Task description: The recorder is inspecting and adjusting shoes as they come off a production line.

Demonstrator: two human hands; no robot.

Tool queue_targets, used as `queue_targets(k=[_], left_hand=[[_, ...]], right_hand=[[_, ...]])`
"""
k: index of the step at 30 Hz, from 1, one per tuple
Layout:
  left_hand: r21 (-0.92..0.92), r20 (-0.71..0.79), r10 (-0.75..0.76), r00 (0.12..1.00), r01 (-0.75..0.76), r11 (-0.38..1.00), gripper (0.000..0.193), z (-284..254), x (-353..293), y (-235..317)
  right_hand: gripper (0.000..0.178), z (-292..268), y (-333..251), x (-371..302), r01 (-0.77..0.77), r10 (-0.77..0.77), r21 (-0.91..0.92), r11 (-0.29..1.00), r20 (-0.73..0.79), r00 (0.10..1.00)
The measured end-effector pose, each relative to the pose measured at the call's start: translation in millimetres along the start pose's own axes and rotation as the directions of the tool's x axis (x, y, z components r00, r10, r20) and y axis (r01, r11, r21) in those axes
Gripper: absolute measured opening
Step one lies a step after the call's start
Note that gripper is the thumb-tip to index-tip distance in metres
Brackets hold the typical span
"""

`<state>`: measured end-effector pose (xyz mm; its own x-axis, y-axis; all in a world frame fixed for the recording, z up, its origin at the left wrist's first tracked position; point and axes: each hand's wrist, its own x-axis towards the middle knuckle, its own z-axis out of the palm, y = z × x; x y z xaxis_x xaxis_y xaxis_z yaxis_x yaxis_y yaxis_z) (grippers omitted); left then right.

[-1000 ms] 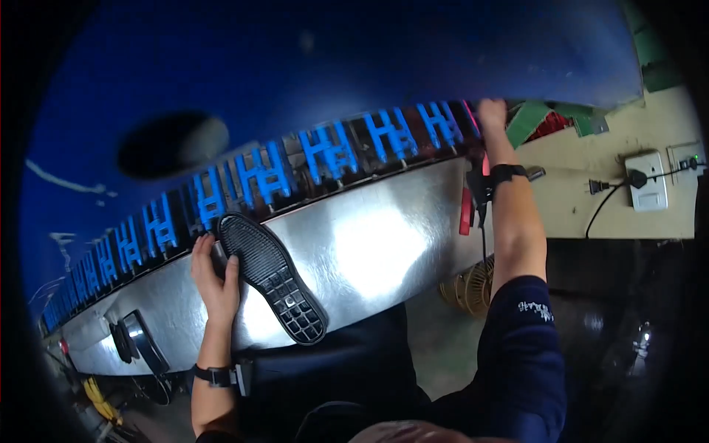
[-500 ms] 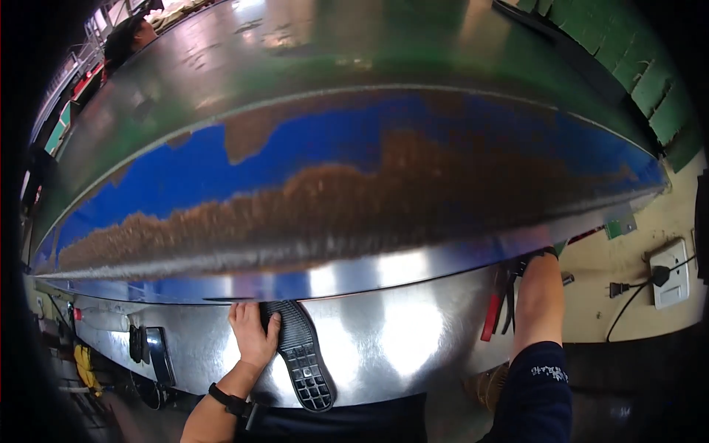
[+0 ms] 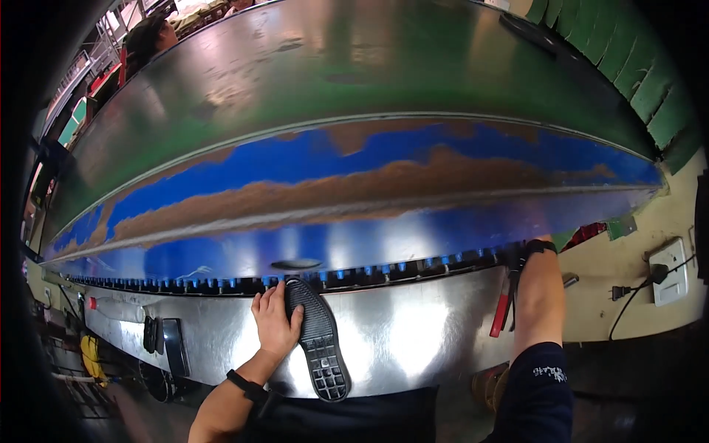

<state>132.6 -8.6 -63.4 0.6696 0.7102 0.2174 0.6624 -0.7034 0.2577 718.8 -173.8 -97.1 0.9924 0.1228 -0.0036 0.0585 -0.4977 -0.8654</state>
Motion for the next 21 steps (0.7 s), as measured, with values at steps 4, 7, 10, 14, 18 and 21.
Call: queue_targets(k=[4, 7, 10, 14, 18, 21], left_hand=[[-0.098, -0.032, 0.011, 0.999, -0.014, 0.995, 0.069, -0.5, 4.6, -4.8], [-0.298, -0.124, -0.027, 0.992, -0.011, 0.955, 0.072, 2.7, 1.0, -13.7], [-0.758, -0.075, -0.273, 0.959, 0.123, 0.641, 0.064, -1.3, -16.5, -23.7], [-0.969, 0.203, -0.370, 0.906, 0.239, 0.055, 0.035, -52.3, -17.9, -16.2], [-0.961, 0.141, -0.235, 0.962, 0.076, -0.267, 0.030, -175.5, -60.9, -9.8], [-0.957, -0.044, -0.169, 0.985, -0.090, -0.276, 0.031, -282.8, -115.4, -18.1]], right_hand=[[0.054, -24.1, 11.5, -22.1, -0.046, 0.045, -0.063, 0.997, -0.024, 0.999], [0.050, -53.9, 9.1, -64.3, -0.212, 0.171, 0.192, 0.958, 0.211, 0.963], [0.028, -67.7, -47.6, -196.4, -0.277, 0.198, 0.321, 0.906, 0.256, 0.946], [0.025, -116.5, -36.8, -352.0, -0.587, 0.187, 0.720, 0.371, 0.561, 0.806], [0.027, -122.7, 0.1, -457.0, -0.696, 0.199, 0.711, 0.102, 0.671, 0.715], [0.021, -124.2, -19.0, -516.2, -0.585, 0.220, 0.780, 0.222, 0.544, 0.810]])
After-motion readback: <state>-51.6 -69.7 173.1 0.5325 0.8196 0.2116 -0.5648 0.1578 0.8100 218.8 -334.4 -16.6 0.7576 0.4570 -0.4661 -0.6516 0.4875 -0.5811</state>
